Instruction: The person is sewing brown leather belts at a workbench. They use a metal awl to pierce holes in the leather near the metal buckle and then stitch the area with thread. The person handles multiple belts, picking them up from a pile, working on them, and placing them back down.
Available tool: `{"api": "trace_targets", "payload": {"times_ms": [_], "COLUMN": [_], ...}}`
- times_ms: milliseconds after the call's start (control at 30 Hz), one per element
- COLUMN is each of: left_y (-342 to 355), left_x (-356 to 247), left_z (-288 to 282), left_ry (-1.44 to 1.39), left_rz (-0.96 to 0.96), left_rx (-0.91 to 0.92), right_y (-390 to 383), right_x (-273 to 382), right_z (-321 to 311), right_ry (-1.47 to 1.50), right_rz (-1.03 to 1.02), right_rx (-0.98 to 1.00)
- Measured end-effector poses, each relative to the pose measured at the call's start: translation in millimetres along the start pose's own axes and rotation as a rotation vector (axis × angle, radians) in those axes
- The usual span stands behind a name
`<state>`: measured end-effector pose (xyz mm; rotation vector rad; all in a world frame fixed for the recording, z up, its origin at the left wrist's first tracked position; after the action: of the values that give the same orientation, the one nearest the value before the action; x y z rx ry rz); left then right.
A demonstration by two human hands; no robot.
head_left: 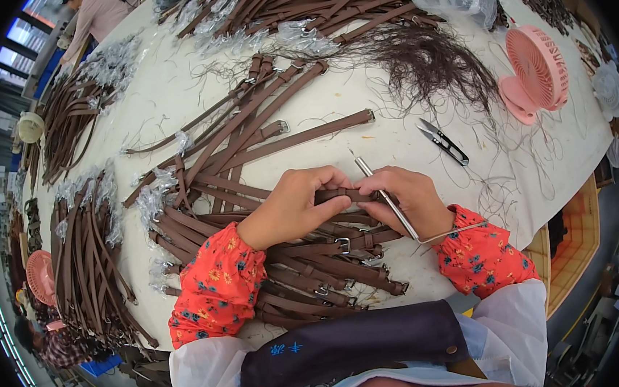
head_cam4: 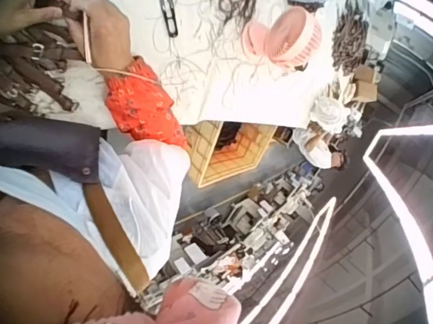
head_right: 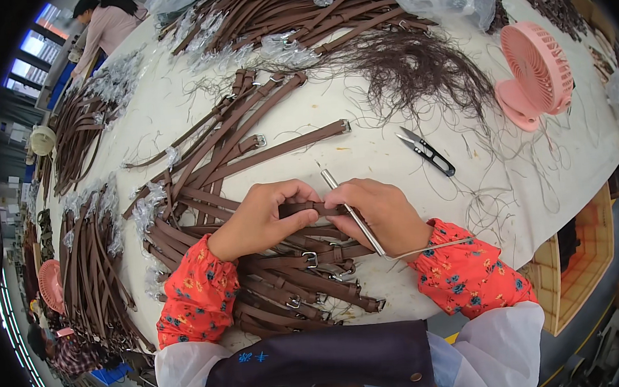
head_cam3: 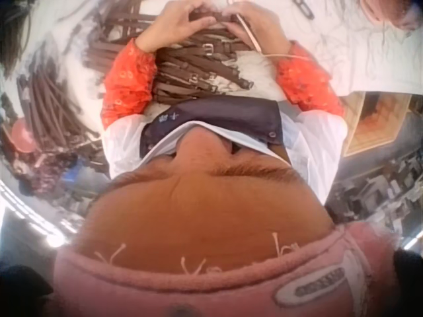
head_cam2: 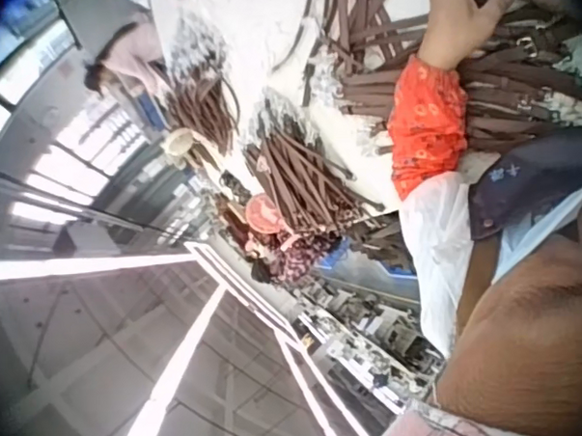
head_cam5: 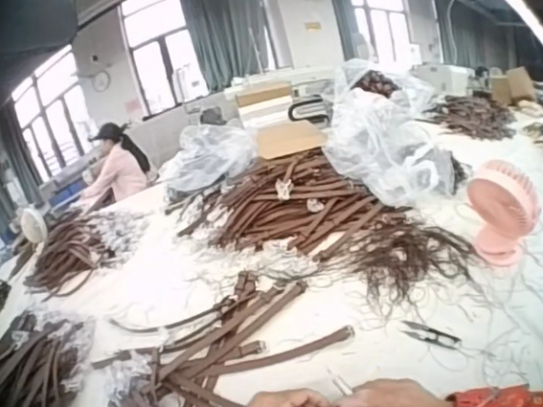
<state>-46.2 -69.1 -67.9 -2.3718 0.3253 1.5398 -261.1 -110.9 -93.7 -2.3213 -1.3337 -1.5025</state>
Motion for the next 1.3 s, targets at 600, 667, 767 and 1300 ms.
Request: {"api": "trace_targets", "payload": {"times_ms": [600, 667, 767, 1300], "left_y": [-2.2, 2.1, 8.6, 13.1], "left_x": [-5.1, -9.0, -11.7, -1.5], "left_z": [-13.9, -6.7, -2.2, 4.4], "left_ry": [0.410, 0.387, 0.446, 0.539], "left_rz": [0.203, 0.178, 0.145, 0.293], "left_rx": [-0.097, -0.048, -0.019, -0.104], "right_y": [6.0, 6.9, 6.4, 3.8], "right_x": [-7.2, -8.2, -5.8, 0.4], "right_z": [-9.7, -8.9, -9.9, -6.6], "right_ry": [-0.194, -0.222, -0.212, 0.272], "right_rz": [0.012, -0.010, 0.000, 0.266], "right_rx": [-0.058, -0.044, -0.047, -0.188]}}
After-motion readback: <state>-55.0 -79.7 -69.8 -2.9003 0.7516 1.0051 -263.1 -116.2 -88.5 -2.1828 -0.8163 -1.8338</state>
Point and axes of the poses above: each hand's wrist, its own y-axis towards the middle knuckle, its own z-axis out of the palm, x = y × z, the point moved 2 cm from there along y, towards the middle knuckle, and after that the axes turned 2 degrees about -y, right-handed, at the moved point
